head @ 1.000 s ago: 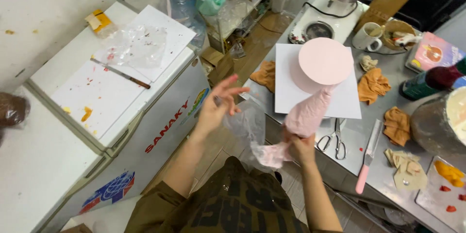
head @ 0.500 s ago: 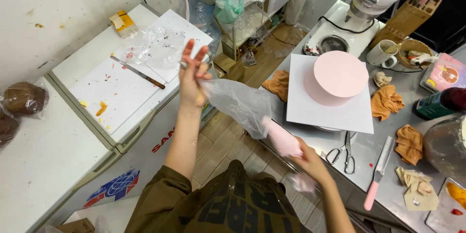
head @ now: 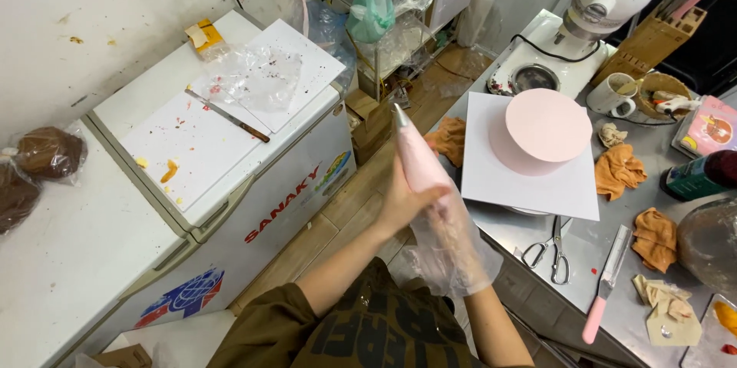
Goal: Preparing a piping bag with pink icing and selecting a piping tip.
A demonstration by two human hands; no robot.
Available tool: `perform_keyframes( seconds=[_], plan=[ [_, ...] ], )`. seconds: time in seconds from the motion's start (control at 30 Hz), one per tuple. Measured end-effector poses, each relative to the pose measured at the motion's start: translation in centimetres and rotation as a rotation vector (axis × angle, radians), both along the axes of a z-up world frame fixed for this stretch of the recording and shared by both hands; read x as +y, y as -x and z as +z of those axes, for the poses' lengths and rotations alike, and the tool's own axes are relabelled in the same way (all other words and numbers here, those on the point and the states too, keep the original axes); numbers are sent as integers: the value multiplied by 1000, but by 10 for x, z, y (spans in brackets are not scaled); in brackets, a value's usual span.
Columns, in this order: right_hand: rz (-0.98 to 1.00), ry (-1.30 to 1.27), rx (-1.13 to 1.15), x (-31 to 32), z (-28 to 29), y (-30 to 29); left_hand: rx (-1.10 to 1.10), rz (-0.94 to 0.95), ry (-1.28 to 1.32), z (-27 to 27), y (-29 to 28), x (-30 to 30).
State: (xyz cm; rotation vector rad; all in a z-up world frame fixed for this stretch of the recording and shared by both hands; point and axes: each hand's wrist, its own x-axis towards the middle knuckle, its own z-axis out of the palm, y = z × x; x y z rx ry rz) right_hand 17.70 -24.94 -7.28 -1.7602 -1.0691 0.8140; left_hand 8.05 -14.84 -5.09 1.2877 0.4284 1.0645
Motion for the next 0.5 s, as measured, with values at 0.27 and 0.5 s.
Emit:
perform_keyframes(
  seconds=[0.27, 0.5],
  plan=[
    [18, -196, 455, -10, 18, 18, -10, -168, 69, 20, 11, 14],
    [26, -178, 392, 2, -28, 8, -135, -211, 116, 25, 4, 9]
  ],
)
